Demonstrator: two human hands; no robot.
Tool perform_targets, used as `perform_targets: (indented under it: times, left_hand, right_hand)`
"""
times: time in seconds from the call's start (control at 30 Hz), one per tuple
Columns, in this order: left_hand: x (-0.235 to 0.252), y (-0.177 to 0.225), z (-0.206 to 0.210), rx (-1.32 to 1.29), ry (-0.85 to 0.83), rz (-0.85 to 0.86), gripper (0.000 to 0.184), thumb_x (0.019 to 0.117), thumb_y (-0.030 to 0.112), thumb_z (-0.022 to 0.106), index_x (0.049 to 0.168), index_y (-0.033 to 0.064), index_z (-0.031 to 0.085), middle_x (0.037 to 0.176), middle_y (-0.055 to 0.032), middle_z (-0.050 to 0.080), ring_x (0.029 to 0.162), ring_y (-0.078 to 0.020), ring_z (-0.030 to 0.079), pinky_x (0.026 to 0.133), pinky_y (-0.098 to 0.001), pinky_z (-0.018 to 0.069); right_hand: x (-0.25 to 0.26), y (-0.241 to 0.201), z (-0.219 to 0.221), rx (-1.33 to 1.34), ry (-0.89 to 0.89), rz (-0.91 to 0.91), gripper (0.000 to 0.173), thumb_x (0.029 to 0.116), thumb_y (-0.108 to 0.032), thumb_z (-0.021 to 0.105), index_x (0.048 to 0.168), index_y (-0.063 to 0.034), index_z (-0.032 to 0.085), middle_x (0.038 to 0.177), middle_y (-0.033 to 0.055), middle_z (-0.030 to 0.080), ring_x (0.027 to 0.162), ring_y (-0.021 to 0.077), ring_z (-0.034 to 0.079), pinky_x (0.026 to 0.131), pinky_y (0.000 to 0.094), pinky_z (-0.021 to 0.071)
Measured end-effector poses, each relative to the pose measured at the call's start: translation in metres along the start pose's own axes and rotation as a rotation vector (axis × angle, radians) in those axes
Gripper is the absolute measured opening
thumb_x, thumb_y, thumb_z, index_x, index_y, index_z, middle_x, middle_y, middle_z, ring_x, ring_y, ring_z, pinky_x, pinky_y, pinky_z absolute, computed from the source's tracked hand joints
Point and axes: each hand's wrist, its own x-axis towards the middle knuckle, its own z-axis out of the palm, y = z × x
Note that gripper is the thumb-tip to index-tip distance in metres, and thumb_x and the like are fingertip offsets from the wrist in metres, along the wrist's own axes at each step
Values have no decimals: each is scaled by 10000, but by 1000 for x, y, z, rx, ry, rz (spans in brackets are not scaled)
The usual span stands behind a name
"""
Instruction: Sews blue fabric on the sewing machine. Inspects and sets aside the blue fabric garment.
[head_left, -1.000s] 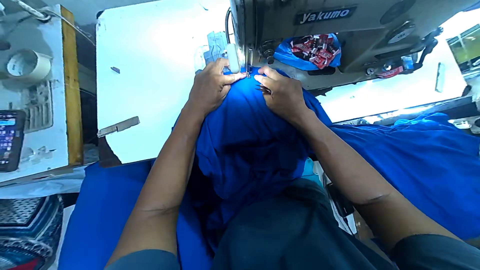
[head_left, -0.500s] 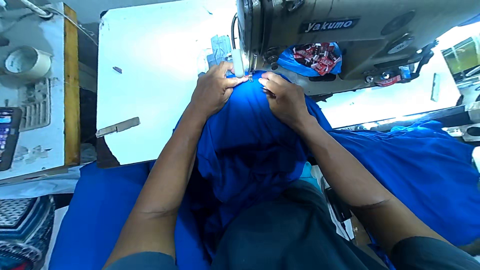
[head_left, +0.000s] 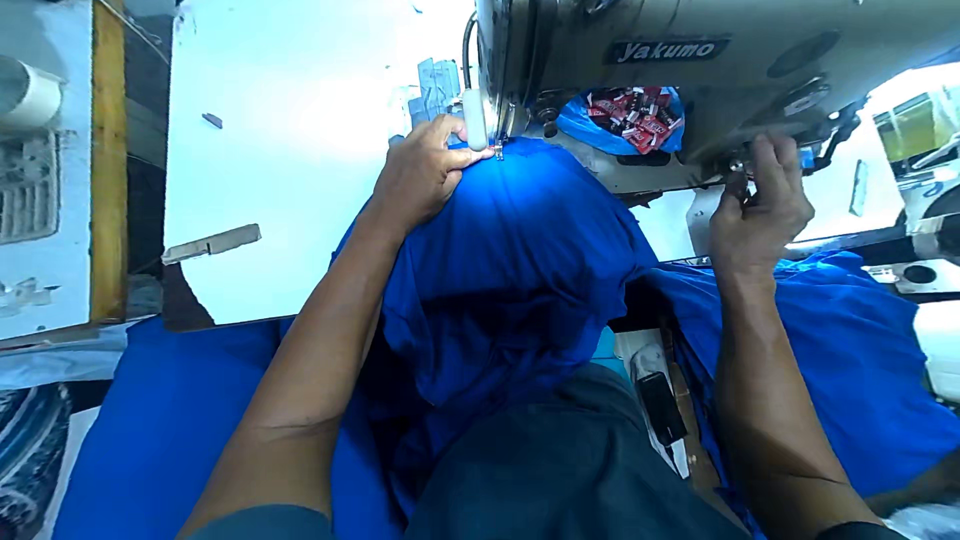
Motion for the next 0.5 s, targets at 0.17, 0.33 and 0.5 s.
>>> perform_targets:
  times: [0.17,0.33,0.5]
  left_hand:
    - [-1,-1,1,8,-2,-9,455,1019,143,441,1326,357,699,1418,-40,570,1198,-279,582,898,-484,508]
    - [0,-1,1,-1,-9,-9,462,1015,135,443,1337,352,694,1415,-55,569,1201,-291,577,900,-483,511]
    - [-1,-1,1,-2,-9,-4,470,1024,141,429,1345,369,685,1412,-50,576,1229,-290,568,920,-490,504]
  right_hand:
    - [-6,-6,8,-134,-197,162,465,1060,-228,467,1513,-173,556,1570,59,519,1159,373,687,852,626,542]
    - [-8,-10,5,-145,-205,189,471,1049,-213,474,1512,-207,563,1561,26,532,1053,370,721,767,632,547]
    - [-9,-12,6,-135,-182,183,466,1051,-208,479,1509,-210,568,1560,27,533,1060,368,721,770,624,551]
